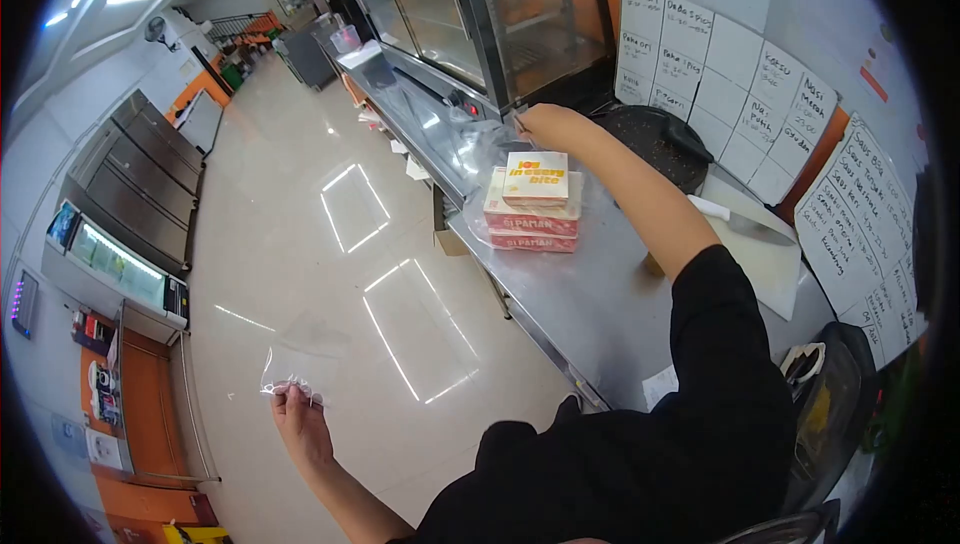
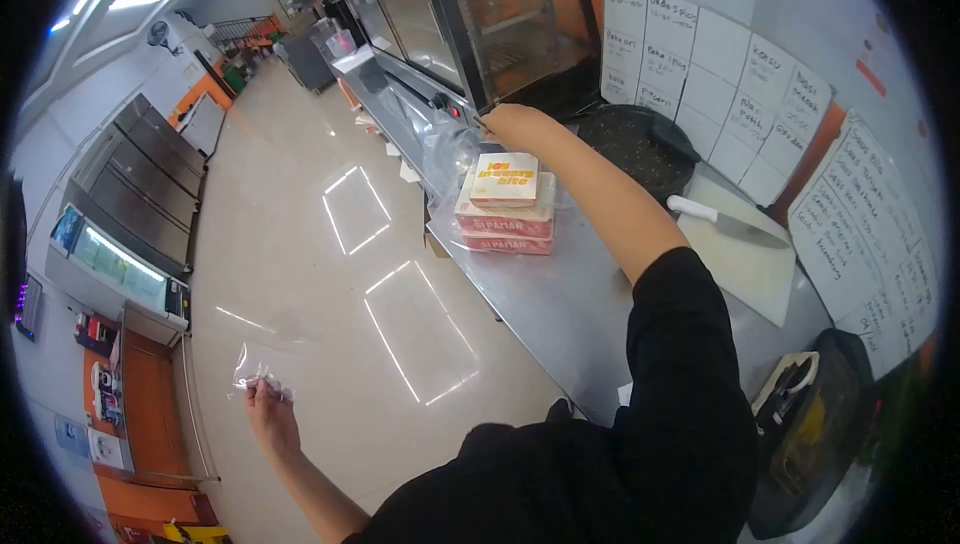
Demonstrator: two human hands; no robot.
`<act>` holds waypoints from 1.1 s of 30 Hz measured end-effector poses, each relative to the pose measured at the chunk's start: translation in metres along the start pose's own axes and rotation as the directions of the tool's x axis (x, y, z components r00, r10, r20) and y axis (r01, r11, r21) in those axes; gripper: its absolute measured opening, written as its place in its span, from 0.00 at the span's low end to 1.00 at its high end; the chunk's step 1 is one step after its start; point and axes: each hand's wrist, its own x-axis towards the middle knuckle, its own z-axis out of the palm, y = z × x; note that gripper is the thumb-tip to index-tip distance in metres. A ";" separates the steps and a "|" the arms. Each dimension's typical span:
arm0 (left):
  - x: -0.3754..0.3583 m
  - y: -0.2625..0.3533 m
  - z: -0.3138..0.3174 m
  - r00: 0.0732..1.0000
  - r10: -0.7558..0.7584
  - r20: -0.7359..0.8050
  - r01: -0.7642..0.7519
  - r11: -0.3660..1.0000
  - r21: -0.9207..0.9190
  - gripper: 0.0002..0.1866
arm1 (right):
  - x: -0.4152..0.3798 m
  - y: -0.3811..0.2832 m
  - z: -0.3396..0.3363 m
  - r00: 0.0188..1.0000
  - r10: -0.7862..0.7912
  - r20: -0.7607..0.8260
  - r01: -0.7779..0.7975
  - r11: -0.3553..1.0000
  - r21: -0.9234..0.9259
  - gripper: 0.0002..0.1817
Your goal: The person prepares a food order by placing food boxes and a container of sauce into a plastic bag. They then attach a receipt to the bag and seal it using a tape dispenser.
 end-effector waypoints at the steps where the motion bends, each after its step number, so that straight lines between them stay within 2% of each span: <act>1: 0.012 -0.005 0.003 0.999 -0.032 0.001 0.032 0.999 0.004 0.08 | 0.014 0.005 0.009 0.992 0.013 0.122 -0.009 0.999 -0.038 0.11; 3: 0.038 -0.014 0.011 0.996 -0.079 0.038 0.079 0.997 0.011 0.08 | 0.038 0.016 0.021 0.934 0.062 0.351 -0.022 0.993 -0.117 0.14; 5: 0.072 -0.023 0.023 0.986 -0.113 0.119 0.111 0.993 0.025 0.08 | 0.054 0.023 0.028 0.810 0.297 0.506 -0.238 0.955 -0.178 0.18; 6: 0.089 -0.028 0.030 0.981 -0.126 0.150 0.124 0.992 0.018 0.08 | 0.058 0.025 0.031 0.714 0.402 0.573 -0.339 0.915 -0.219 0.20; 7: 0.110 -0.033 0.041 0.973 -0.137 0.187 0.137 0.990 0.010 0.08 | 0.061 0.029 0.030 0.670 0.373 0.641 -0.399 0.910 -0.112 0.23; 10: 0.158 -0.052 0.085 0.916 -0.211 0.342 0.227 0.974 -0.008 0.08 | 0.046 0.018 0.006 0.668 0.359 0.651 -0.394 0.914 -0.100 0.24; 11: 0.169 -0.058 0.100 0.885 -0.236 0.402 0.263 0.965 -0.012 0.07 | 0.047 0.021 0.005 0.603 0.394 0.694 -0.387 0.905 -0.177 0.24; 13: 0.184 -0.071 0.127 0.688 -0.284 0.668 0.361 0.932 0.024 0.08 | 0.027 0.030 0.001 0.848 0.309 0.431 -0.285 0.951 -0.121 0.20; 14: 0.189 -0.077 0.144 0.555 -0.293 0.779 0.405 0.913 0.055 0.08 | 0.013 0.032 -0.004 0.928 0.255 0.273 -0.232 0.966 -0.116 0.19; 15: 0.184 -0.080 0.165 0.456 -0.323 0.829 0.443 0.891 0.103 0.11 | -0.005 0.031 -0.006 0.993 0.120 0.000 -0.120 0.993 0.000 0.15; 16: 0.180 -0.089 0.181 0.334 -0.340 0.879 0.480 0.864 0.152 0.13 | -0.028 0.021 -0.011 0.957 0.004 -0.291 0.014 0.998 0.058 0.12; 18: 0.165 -0.108 0.214 0.152 -0.338 0.929 0.470 0.852 0.232 0.14 | -0.086 -0.048 -0.036 0.939 0.270 -0.214 -0.191 0.925 0.329 0.08; 20: 0.142 -0.132 0.243 0.042 -0.323 0.945 0.388 0.877 0.283 0.15 | -0.143 -0.101 -0.020 0.978 0.207 0.020 -0.189 0.847 0.497 0.10; 22: 0.115 -0.152 0.267 -0.087 -0.327 0.941 0.290 0.895 0.338 0.16 | -0.183 -0.143 -0.008 0.933 0.267 0.243 -0.361 0.690 0.628 0.15; 24: 0.087 -0.163 0.285 -0.215 -0.356 0.909 0.157 0.907 0.392 0.17 | -0.212 -0.160 0.024 0.890 0.450 0.079 -0.379 0.632 0.676 0.17; 26: 0.058 -0.172 0.295 -0.341 -0.435 0.834 0.205 0.831 0.517 0.18 | -0.239 -0.170 0.048 0.815 0.576 -0.057 -0.355 0.575 0.737 0.18; 28: 0.038 -0.179 0.305 -0.471 -0.454 0.756 0.264 0.745 0.612 0.19 | -0.261 -0.175 0.059 0.736 0.658 -0.159 -0.294 0.522 0.801 0.20; 29: 0.028 -0.184 0.307 -0.546 -0.420 0.725 0.333 0.685 0.648 0.20 | -0.272 -0.175 0.061 0.724 0.671 -0.161 -0.310 0.525 0.793 0.19; 31: 0.013 -0.185 0.315 -0.632 -0.412 0.656 0.163 0.757 0.633 0.19 | -0.297 -0.175 0.064 0.705 0.689 -0.167 -0.333 0.530 0.780 0.17; 32: 0.009 -0.185 0.320 -0.668 -0.413 0.619 0.079 0.788 0.611 0.18 | -0.310 -0.172 0.066 0.660 0.719 -0.217 -0.394 0.577 0.715 0.15; 33: 0.007 -0.191 0.324 -0.616 -0.420 0.667 -0.048 0.864 0.501 0.17 | -0.324 -0.169 0.068 0.615 0.740 -0.270 -0.457 0.614 0.643 0.13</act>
